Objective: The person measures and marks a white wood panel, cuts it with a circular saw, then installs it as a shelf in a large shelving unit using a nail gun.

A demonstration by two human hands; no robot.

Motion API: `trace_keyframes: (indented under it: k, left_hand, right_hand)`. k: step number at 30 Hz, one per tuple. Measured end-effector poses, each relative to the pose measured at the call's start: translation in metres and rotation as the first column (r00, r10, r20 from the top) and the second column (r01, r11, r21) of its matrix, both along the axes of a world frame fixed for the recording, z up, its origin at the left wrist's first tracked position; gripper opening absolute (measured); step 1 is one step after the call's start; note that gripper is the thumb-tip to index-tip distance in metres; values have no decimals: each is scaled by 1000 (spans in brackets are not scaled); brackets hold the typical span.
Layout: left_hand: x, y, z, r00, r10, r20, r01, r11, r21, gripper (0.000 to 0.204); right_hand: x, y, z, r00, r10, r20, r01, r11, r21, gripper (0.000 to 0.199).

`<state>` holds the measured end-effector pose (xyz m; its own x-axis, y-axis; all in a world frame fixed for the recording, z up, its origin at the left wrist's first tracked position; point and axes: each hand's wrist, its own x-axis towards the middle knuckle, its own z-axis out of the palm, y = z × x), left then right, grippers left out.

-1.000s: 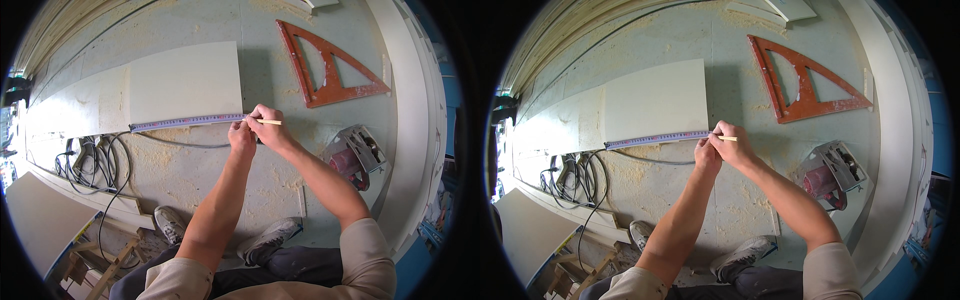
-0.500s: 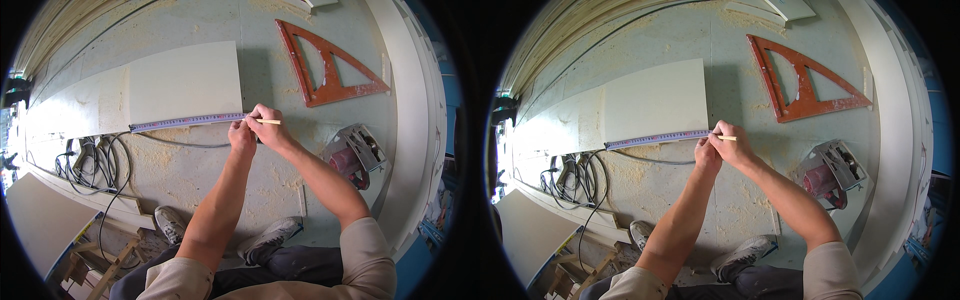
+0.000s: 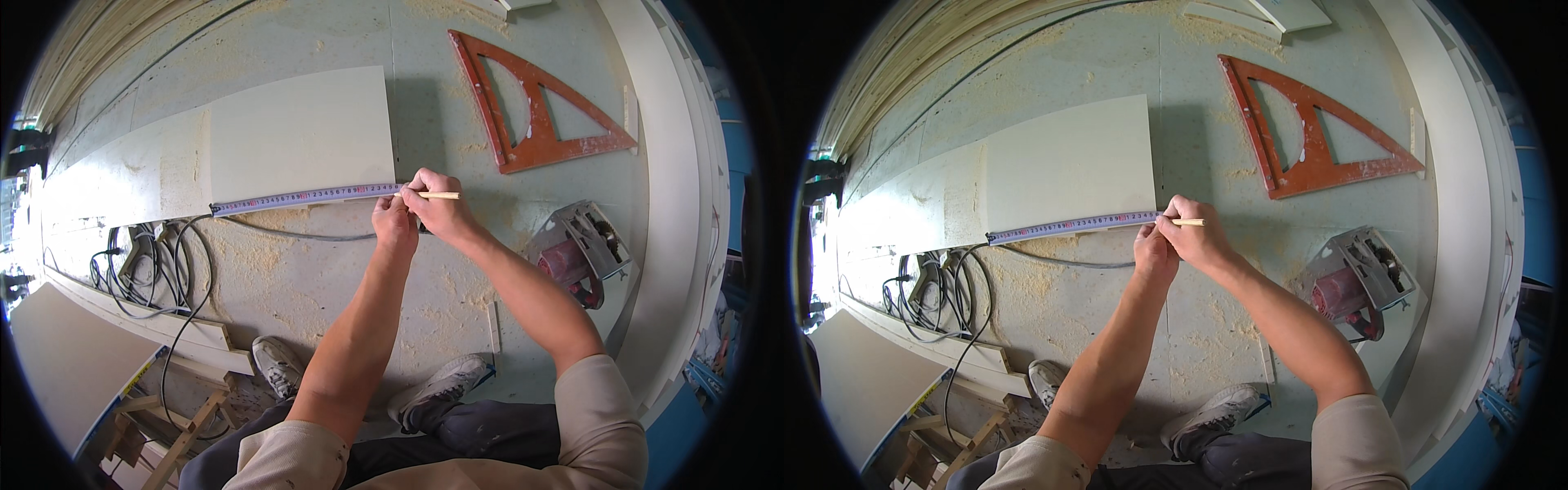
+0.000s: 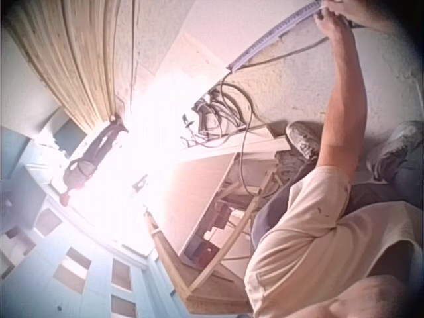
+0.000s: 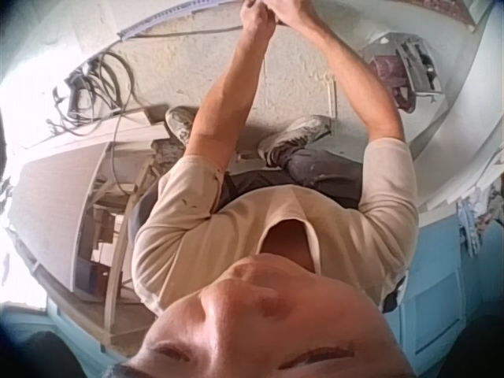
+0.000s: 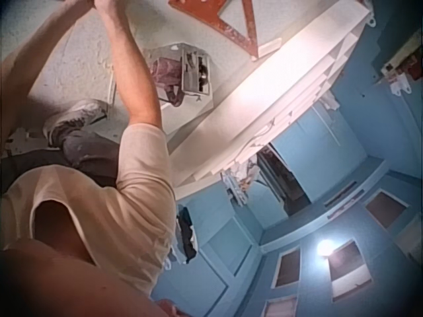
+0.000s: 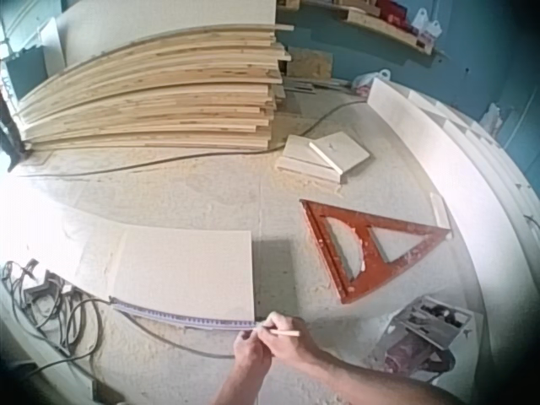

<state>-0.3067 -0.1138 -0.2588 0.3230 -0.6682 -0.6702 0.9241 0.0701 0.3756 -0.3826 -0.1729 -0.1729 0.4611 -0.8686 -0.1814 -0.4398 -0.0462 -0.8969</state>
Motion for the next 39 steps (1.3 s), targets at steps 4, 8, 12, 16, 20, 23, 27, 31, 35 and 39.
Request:
trace_keyframes:
  k: [4, 8, 12, 16, 20, 23, 27, 31, 35, 39]
  left_hand:
    - [2, 2, -8, 999, -31, 17, 31, 999, 11, 21]
    - [3, 5, -18, 999, -45, 26, 46, 999, -29, 20]
    - [1, 3, -16, 999, -47, 27, 47, 999, -4, 20]
    - [2, 3, -14, 999, -37, 28, 37, 999, 4, 20]
    - [-1, 0, -1, 999, -26, 20, 26, 999, 30, 19]
    - [-1, -1, 5, 1000, -25, 19, 24, 999, 45, 19]
    - [2, 1, -3, 999, -19, 34, 18, 999, 27, 24]
    - [3, 1, -1, 999, -40, 35, 38, 997, 66, 26]
    - [6, 4, 3, 999, -45, 25, 43, 997, 64, 29]
    - [2, 21, 37, 990, -54, 127, 25, 975, 221, 27]
  right_hand:
    - [0, 0, 0, 1000, -5, -3, 5, 1000, 8, 21]
    - [2, 0, 2, 1000, -4, -2, 4, 1000, 10, 21]
    - [0, 0, 1, 1000, 4, -21, -4, 1000, -3, 21]
    - [2, 0, -2, 1000, 5, -21, -5, 1000, -24, 21]
    - [-1, 0, -6, 1000, -18, 8, 18, 1000, 0, 21]
    - [-2, -1, -5, 1000, 13, -29, -14, 999, -46, 18]
    - [1, -1, 1, 999, 18, -40, -19, 1000, -13, 21]
    - [3, -2, 7, 997, -52, 66, 47, 996, 75, 19]
    - [-3, -9, 10, 998, -39, 42, 47, 978, -202, 15]
    - [-23, -1, 3, 951, 239, -198, -285, 925, -252, 22]
